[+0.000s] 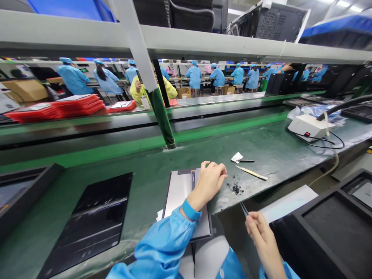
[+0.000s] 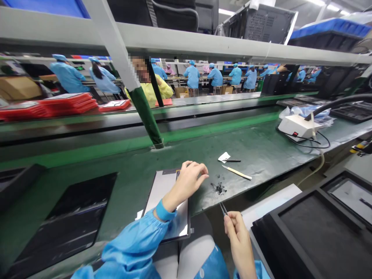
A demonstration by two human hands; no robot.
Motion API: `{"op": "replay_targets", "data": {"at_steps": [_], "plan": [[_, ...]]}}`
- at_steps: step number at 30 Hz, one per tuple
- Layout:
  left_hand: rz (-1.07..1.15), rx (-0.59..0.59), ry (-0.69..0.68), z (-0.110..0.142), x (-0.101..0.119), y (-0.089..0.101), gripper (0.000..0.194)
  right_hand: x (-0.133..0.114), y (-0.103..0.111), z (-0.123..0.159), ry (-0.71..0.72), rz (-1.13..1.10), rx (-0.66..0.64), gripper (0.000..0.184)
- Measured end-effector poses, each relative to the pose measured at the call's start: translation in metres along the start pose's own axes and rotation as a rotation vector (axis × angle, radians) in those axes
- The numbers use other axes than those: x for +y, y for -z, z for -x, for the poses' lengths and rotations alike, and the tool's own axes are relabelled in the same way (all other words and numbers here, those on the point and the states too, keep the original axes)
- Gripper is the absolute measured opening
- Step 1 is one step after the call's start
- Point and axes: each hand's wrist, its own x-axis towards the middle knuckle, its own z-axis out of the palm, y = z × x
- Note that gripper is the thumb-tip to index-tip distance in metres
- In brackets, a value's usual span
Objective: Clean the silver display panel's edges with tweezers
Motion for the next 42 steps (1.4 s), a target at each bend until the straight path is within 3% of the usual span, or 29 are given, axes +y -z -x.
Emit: {"op": "replay_targets", "data": {"at_steps": [5,8,10,14,17,20,25,30,42], "plan": [[-0.07,-0.006,-0.013,0.032,-0.009,0.029,0.003,-0.008,-0.002,0.005,0.007,0.087,-0.041,0.046],[-0.129,-0.002,-0.015,0.065,-0.012,0.031,0.014,-0.014,-0.005,0.008,0.036,0.103,-0.145,0.042],[-0.156,0.001,-0.028,0.091,-0.012,0.021,0.006,-0.017,-0.006,0.01,0.052,0.132,-0.242,0.037],[-0.305,0.108,-0.155,0.141,-0.009,-0.012,0.057,-0.024,-0.011,0.011,0.105,0.259,-0.333,0.03],[-0.359,0.126,-0.17,0.163,-0.009,-0.027,0.05,-0.031,-0.017,0.008,0.191,0.308,-0.359,0.026],[-0.339,0.123,-0.225,0.175,-0.013,-0.024,0.049,-0.038,-0.024,0.005,0.275,0.359,-0.39,0.023],[-0.297,0.128,-0.225,0.202,-0.03,-0.001,0.054,-0.039,-0.039,0.009,0.368,0.418,-0.459,0.021],[-0.225,0.144,-0.205,0.223,-0.043,0.013,0.048,-0.033,-0.055,0.024,0.38,0.44,-0.494,0.024],[-0.091,0.202,-0.161,0.229,-0.046,0.007,0.053,-0.034,-0.074,0.034,0.522,0.501,-0.428,0.023]]}}
